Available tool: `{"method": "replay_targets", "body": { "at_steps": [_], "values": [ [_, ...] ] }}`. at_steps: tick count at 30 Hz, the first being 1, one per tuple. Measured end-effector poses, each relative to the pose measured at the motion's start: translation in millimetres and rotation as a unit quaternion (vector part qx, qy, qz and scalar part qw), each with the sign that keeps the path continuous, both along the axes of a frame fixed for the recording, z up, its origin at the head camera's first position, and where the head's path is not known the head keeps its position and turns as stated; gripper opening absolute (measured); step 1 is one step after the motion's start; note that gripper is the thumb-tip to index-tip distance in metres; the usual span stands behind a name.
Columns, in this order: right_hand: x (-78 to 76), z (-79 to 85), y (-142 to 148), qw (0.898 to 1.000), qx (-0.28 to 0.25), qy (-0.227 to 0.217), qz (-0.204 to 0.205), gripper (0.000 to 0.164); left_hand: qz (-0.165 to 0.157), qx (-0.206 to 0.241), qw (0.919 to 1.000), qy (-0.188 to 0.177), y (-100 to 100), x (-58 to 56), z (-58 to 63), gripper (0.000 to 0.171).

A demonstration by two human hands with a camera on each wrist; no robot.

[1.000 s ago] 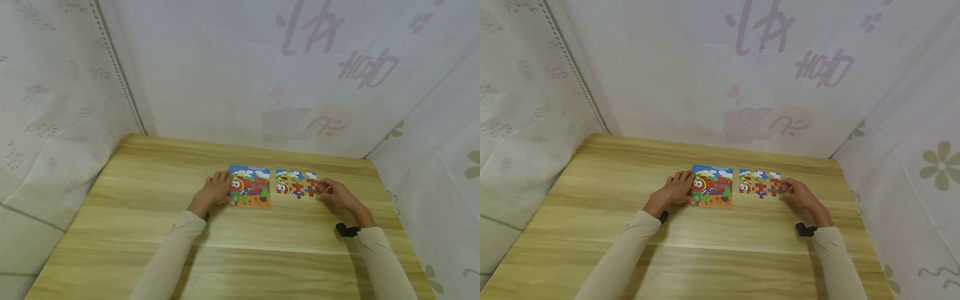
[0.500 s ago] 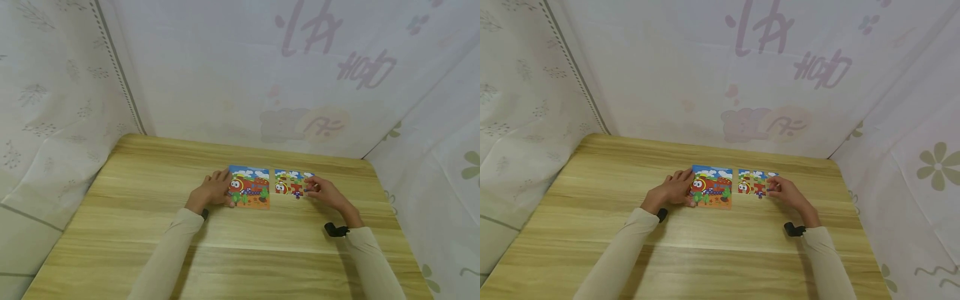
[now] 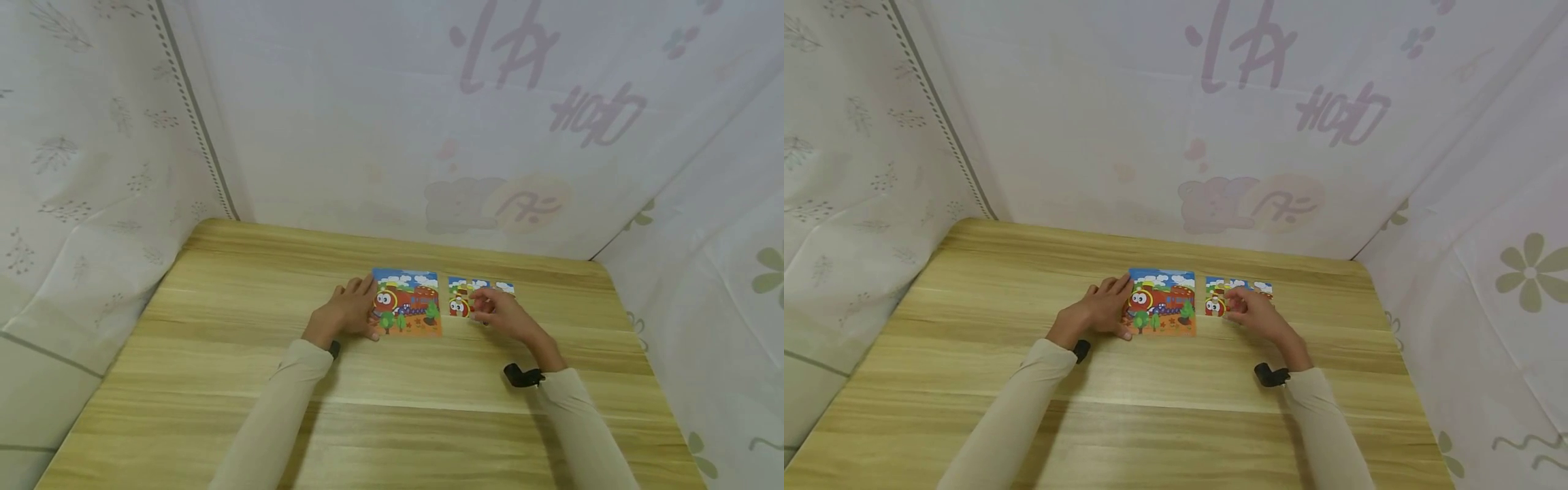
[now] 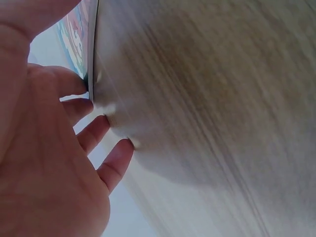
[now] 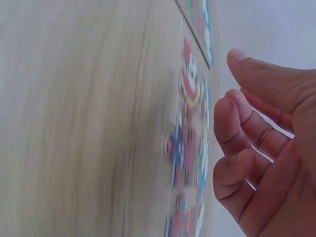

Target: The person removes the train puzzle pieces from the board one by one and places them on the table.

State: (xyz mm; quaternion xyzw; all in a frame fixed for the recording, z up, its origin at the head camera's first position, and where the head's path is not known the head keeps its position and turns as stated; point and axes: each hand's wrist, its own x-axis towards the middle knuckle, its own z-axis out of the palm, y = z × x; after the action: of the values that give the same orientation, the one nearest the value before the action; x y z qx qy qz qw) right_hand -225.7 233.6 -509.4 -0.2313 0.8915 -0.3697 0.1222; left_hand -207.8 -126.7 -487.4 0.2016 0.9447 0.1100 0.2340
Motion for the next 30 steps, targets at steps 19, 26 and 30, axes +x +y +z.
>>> {"method": "replay_targets", "body": {
  "at_steps": [19,26,30],
  "values": [
    [8.0,-8.4,-80.2,0.999,-0.024,-0.042,0.019,0.034,0.025,-0.002,0.9995,0.020,6.9,-3.0,2.1,0.118],
    [6.9,-12.3,-109.8,0.998,-0.028,-0.031,0.055,0.032,0.032,-0.006,0.9994,0.007,9.0,-3.7,5.9,0.117],
    [7.3,-13.3,-117.9,0.998,-0.019,-0.022,0.057,0.031,0.033,-0.005,0.9994,0.005,9.4,-4.1,5.0,0.117]
  ]
}}
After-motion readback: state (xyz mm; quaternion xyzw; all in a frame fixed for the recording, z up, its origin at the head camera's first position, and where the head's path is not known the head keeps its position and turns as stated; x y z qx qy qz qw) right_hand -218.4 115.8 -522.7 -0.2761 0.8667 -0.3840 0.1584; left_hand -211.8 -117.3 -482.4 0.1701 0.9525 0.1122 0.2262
